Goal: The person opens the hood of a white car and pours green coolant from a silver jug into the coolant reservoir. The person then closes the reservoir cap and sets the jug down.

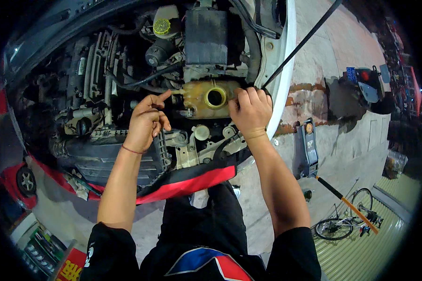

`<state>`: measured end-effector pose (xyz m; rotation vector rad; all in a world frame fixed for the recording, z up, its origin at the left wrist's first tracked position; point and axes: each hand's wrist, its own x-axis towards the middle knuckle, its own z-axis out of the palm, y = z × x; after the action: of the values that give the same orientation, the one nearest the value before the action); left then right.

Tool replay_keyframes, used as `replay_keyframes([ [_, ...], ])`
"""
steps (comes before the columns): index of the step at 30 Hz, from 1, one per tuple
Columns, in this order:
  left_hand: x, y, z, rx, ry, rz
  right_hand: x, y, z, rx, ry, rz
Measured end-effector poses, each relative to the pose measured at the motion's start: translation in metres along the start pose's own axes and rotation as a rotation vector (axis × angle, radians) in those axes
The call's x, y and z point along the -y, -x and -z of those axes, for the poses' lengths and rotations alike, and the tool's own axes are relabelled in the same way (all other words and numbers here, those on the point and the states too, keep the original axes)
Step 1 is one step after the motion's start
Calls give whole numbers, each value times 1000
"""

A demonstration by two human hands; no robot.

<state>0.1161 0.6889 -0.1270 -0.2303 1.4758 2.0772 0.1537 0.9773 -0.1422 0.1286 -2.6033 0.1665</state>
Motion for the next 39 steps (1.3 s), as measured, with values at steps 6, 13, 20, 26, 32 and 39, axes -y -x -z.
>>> replay_keyframes([
  [6, 2, -1, -7, -57, 14, -34, -1, -1, 1, -7, -6, 10],
  [13, 5, -1, -8, -9, -12, -60, -2, -1, 2, 1, -7, 7],
  [20, 4, -5, -5, -272, -684, -378, -4, 4, -2, 56, -4, -25],
  [26, -10, -26, 21, -125, -1599, -261, -1, 2, 5, 31, -3, 11],
  [32, 5, -26, 19, -58, -1667, -32, 0, 0, -1, 31, 20, 14],
  [39, 3, -26, 13, -50, -1661, -13, 1, -3, 4, 11, -1, 3],
])
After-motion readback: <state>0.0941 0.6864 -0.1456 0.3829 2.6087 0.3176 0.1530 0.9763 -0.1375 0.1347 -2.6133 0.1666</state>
